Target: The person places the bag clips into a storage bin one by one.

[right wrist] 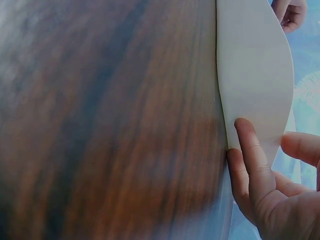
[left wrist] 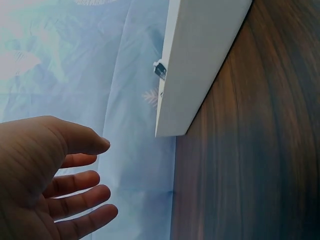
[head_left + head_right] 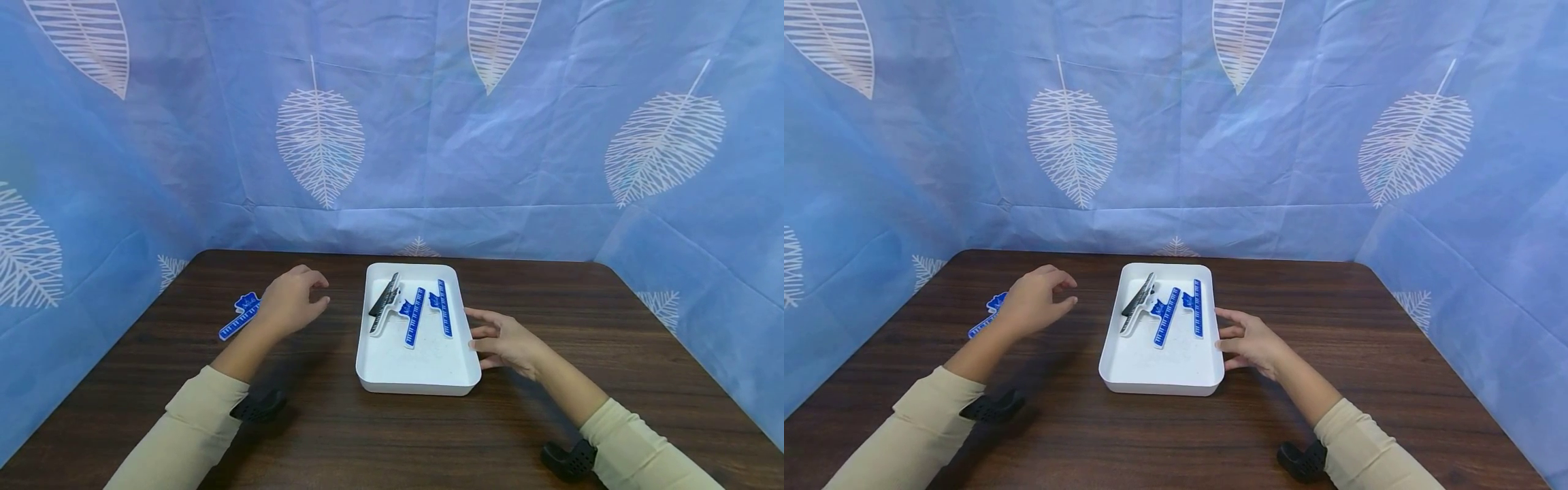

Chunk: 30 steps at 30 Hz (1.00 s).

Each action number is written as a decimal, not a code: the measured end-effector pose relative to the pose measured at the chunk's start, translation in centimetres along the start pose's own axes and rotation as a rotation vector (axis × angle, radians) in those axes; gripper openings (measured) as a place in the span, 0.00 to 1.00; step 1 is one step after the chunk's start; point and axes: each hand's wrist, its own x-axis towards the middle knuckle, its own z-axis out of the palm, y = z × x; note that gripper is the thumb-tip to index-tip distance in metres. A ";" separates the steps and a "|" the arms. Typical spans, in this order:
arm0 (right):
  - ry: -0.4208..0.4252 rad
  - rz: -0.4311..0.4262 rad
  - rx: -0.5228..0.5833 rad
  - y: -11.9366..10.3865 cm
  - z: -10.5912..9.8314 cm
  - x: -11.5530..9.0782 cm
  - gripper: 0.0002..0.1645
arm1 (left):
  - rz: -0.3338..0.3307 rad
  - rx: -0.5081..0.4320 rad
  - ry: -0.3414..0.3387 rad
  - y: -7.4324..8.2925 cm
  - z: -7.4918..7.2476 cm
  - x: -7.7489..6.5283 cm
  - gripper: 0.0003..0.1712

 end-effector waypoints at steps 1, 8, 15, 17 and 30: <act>0.001 0.000 -0.002 0.0 0.0 0.0 0.46 | 0.001 -0.002 0.004 -0.2 -0.1 -0.1 0.13; 0.006 0.004 -0.008 0.1 0.0 0.0 0.46 | -0.022 0.006 -0.006 -1.7 -0.8 -0.5 0.14; 0.009 0.005 -0.006 0.1 0.0 0.0 0.46 | -0.081 0.016 -0.008 -3.5 -1.6 -0.9 0.16; 0.005 0.003 -0.005 0.1 0.0 0.0 0.46 | -0.102 0.013 -0.007 -4.1 -1.8 -0.9 0.17; 0.004 0.000 -0.006 0.0 0.0 0.0 0.45 | -0.202 0.063 -0.016 -6.6 -2.3 -1.5 0.18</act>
